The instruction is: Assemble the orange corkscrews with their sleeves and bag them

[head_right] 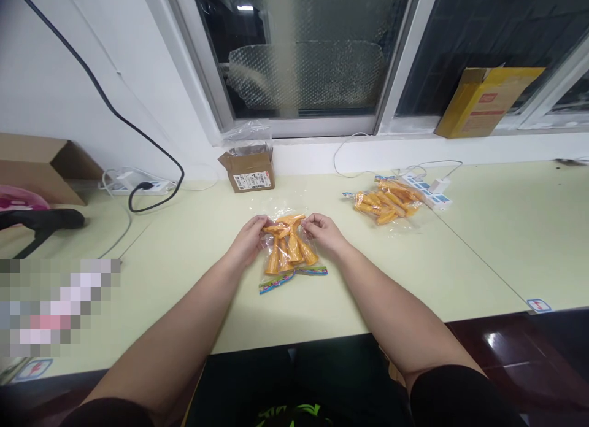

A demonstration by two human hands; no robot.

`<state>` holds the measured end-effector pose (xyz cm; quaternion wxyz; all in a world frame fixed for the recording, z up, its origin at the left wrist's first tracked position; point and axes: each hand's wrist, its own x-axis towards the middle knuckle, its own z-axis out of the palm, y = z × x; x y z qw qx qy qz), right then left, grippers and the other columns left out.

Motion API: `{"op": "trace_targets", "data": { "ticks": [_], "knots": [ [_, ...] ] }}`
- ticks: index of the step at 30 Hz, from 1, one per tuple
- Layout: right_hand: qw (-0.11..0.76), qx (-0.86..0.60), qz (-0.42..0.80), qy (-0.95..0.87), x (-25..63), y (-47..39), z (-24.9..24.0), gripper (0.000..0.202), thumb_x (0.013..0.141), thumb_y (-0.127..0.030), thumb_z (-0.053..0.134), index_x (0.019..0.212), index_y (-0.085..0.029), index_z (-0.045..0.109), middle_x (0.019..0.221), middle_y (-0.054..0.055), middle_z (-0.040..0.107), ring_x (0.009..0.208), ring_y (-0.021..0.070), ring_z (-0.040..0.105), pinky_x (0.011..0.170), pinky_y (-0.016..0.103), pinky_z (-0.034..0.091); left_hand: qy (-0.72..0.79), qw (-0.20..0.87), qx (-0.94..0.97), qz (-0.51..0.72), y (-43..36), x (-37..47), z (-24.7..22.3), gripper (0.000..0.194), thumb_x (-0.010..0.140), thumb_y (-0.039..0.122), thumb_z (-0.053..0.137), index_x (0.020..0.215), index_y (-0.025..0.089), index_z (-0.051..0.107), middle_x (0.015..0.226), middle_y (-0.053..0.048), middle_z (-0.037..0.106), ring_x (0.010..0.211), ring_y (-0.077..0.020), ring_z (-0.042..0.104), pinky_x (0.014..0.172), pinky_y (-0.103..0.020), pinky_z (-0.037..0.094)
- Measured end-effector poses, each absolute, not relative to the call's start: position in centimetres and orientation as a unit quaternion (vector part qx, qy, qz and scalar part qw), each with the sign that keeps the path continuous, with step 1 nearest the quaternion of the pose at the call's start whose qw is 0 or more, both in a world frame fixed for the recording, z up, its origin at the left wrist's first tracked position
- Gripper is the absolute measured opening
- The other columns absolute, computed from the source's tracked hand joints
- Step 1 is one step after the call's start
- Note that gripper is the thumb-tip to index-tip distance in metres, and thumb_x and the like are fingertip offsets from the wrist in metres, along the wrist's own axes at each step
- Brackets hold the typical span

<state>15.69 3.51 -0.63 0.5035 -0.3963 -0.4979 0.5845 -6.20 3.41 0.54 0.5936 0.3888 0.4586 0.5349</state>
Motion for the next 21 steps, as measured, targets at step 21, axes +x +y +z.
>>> {"op": "trace_targets", "data": {
  "ticks": [21],
  "knots": [
    [0.424, -0.385, 0.693, -0.438, 17.2, 4.1, -0.3, 0.039, 0.057, -0.036, 0.096, 0.075, -0.017, 0.066, 0.070, 0.000, 0.070, 0.063, 0.0113, 0.062, 0.065, 0.027, 0.053, 0.509, 0.594, 0.316, 0.536, 4.1, -6.7, 0.4, 0.013, 0.100, 0.031, 0.049, 0.092, 0.021, 0.051, 0.081, -0.004, 0.067, 0.063, -0.0146, 0.066, 0.051, -0.022, 0.052]
  ]
}}
